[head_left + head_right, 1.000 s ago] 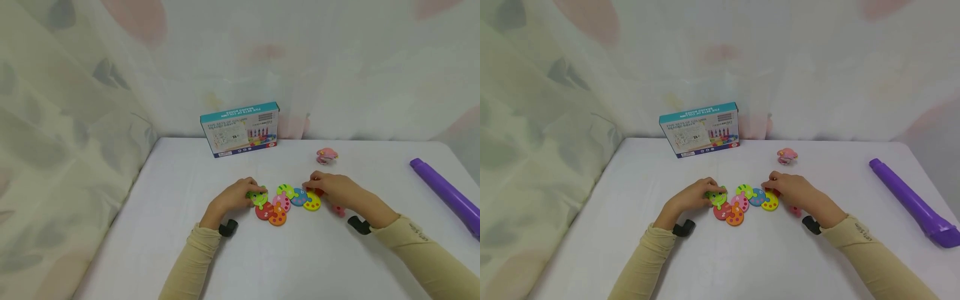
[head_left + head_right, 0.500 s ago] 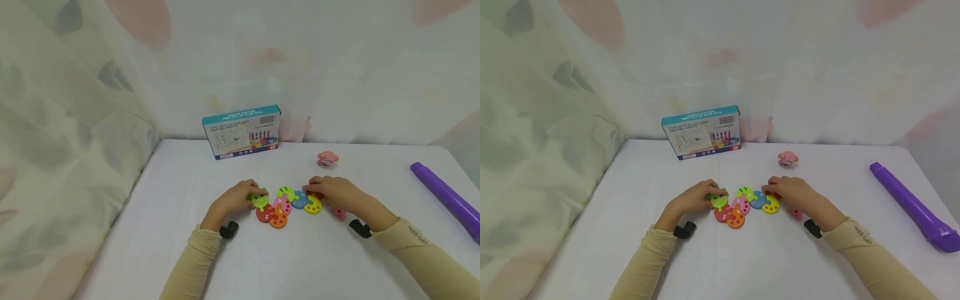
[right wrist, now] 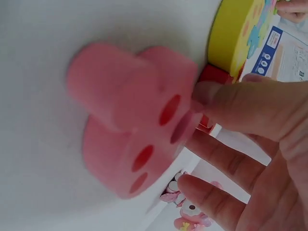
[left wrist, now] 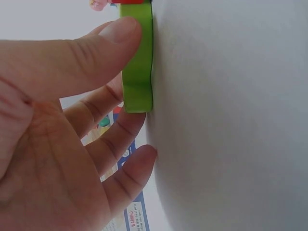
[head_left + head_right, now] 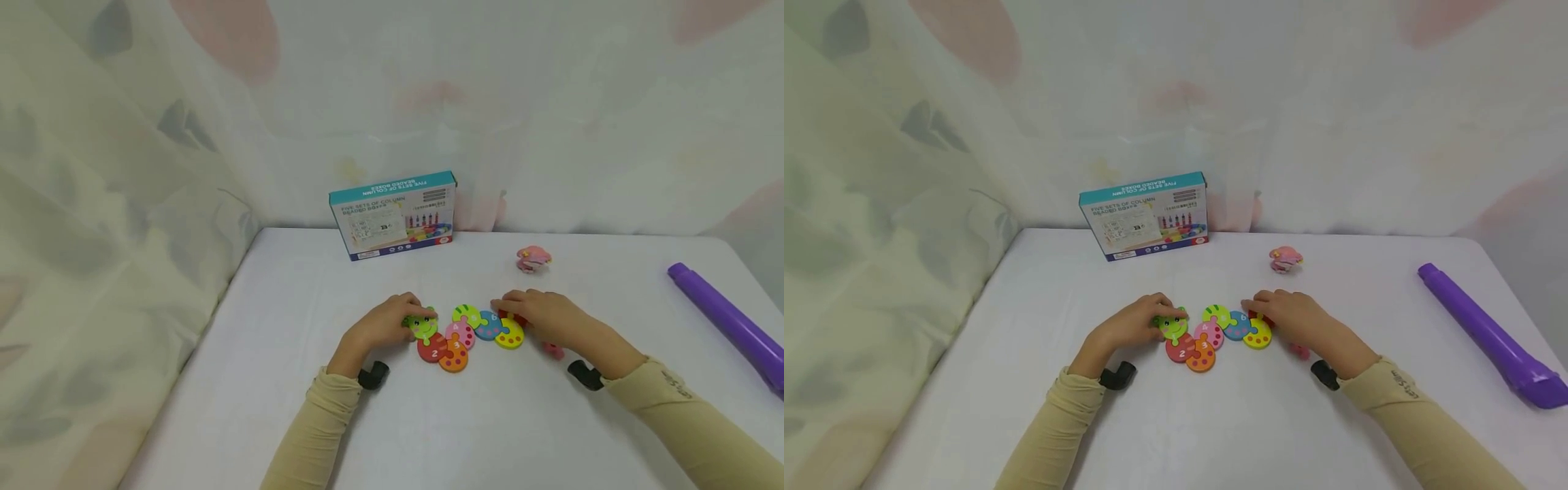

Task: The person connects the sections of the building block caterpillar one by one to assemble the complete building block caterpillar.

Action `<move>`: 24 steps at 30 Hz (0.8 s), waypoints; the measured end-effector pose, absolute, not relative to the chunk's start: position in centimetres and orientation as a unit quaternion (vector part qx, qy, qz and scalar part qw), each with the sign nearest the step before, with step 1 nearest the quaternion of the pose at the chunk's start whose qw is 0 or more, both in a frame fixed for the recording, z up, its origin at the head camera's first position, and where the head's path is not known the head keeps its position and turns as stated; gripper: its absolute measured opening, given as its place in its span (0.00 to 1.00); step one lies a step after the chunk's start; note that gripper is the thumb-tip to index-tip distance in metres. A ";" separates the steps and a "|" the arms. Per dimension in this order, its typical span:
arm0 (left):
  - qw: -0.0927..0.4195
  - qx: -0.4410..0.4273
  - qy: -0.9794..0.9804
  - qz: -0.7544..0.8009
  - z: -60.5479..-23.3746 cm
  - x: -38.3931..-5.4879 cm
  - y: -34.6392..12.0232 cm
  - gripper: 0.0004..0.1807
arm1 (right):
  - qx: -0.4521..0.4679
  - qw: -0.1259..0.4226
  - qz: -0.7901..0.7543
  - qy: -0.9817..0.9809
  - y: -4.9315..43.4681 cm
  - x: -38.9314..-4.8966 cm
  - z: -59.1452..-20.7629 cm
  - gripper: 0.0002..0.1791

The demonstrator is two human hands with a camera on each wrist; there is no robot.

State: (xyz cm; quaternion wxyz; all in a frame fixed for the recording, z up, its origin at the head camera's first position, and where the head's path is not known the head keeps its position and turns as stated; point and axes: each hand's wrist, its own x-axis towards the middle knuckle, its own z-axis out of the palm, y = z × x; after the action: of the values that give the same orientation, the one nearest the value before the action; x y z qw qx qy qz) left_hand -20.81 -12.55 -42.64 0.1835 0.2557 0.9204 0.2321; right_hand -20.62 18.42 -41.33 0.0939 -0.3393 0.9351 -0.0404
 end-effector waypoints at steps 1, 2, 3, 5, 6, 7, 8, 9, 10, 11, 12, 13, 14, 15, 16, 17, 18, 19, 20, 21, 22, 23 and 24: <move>0.184 0.256 0.920 0.233 -42.6 -20.8 -12.5 0.28 | -0.331 0.097 -0.049 0.937 18.5 -20.5 -41.2 0.31; 0.184 0.256 0.920 0.233 -42.6 -20.8 -12.5 0.28 | -0.323 0.100 -0.058 0.939 18.7 -20.4 -41.0 0.32; 0.183 0.256 0.920 0.233 -42.6 -20.8 -12.6 0.28 | -0.313 0.102 -0.070 0.942 18.8 -20.3 -40.9 0.32; 0.183 0.257 0.920 0.232 -42.7 -20.8 -12.6 0.28 | -0.295 0.102 -0.094 0.946 19.3 -20.1 -40.5 0.33; 0.183 0.256 0.920 0.232 -42.6 -20.8 -12.6 0.28 | -0.286 0.100 -0.103 0.947 19.6 -20.0 -40.4 0.33; 0.184 0.256 0.920 0.233 -42.6 -20.8 -12.6 0.28 | -0.280 0.098 -0.110 0.949 20.0 -19.8 -40.3 0.33; 0.185 0.256 0.920 0.233 -42.6 -20.8 -12.6 0.27 | -0.273 0.097 -0.116 0.950 20.3 -19.7 -40.2 0.33; 0.185 0.255 0.920 0.234 -42.5 -20.8 -12.5 0.27 | -0.266 0.097 -0.119 0.952 20.7 -19.5 -40.1 0.33; 0.187 0.254 0.919 0.235 -42.4 -20.8 -12.5 0.27 | -0.260 0.098 -0.121 0.953 21.1 -19.3 -40.0 0.33; 0.187 0.255 0.919 0.235 -42.4 -20.8 -12.5 0.27 | -0.256 0.099 -0.123 0.954 21.4 -19.1 -40.0 0.34; 0.187 0.254 0.919 0.235 -42.4 -20.8 -12.5 0.27 | -0.251 0.102 -0.126 0.954 21.8 -18.8 -40.1 0.34; 0.187 0.255 0.919 0.235 -42.4 -20.8 -12.5 0.27 | -0.244 0.107 -0.130 0.955 22.1 -18.6 -40.1 0.34; 0.187 0.255 0.919 0.235 -42.4 -20.8 -12.5 0.27 | -0.239 0.111 -0.133 0.955 22.3 -18.4 -40.1 0.35; 0.187 0.255 0.919 0.235 -42.4 -20.8 -12.5 0.27 | -0.234 0.116 -0.137 0.956 22.6 -18.3 -40.2 0.35; 0.187 0.255 0.919 0.234 -42.5 -20.8 -12.5 0.27 | -0.230 0.120 -0.144 0.955 22.7 -18.1 -40.3 0.36; 0.187 0.255 0.919 0.235 -42.5 -20.9 -12.6 0.27 | -0.227 0.125 -0.150 0.954 22.9 -18.0 -40.3 0.37; 0.187 0.255 0.919 0.235 -42.5 -20.9 -12.6 0.27 | -0.222 0.129 -0.156 0.954 23.0 -17.9 -40.4 0.38; 0.187 0.255 0.919 0.235 -42.5 -20.8 -12.6 0.27 | -0.221 0.132 -0.161 0.953 23.1 -17.8 -40.5 0.38; 0.187 0.255 0.919 0.235 -42.5 -20.8 -12.6 0.27 | -0.222 0.135 -0.164 0.952 23.1 -17.7 -40.6 0.38; 0.187 0.255 0.919 0.235 -42.5 -20.8 -12.6 0.27 | -0.224 0.136 -0.166 0.951 23.2 -17.6 -40.7 0.38; 0.187 0.256 0.919 0.234 -42.5 -20.9 -12.6 0.27 | -0.226 0.136 -0.167 0.950 23.2 -17.5 -40.8 0.38; 0.187 0.257 0.919 0.234 -42.5 -20.9 -12.6 0.27 | -0.225 0.135 -0.164 0.951 23.2 -17.4 -41.0 0.38; 0.187 0.258 0.919 0.233 -42.5 -20.9 -12.5 0.27 | -0.225 0.132 -0.161 0.952 23.2 -17.3 -41.1 0.38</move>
State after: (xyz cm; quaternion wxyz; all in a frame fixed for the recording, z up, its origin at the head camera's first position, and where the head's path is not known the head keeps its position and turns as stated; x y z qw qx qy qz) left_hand -20.89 -12.53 -42.54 0.1874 0.2577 0.9187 0.2335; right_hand -17.31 23.24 -41.15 0.1324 -0.2250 0.9517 -0.1615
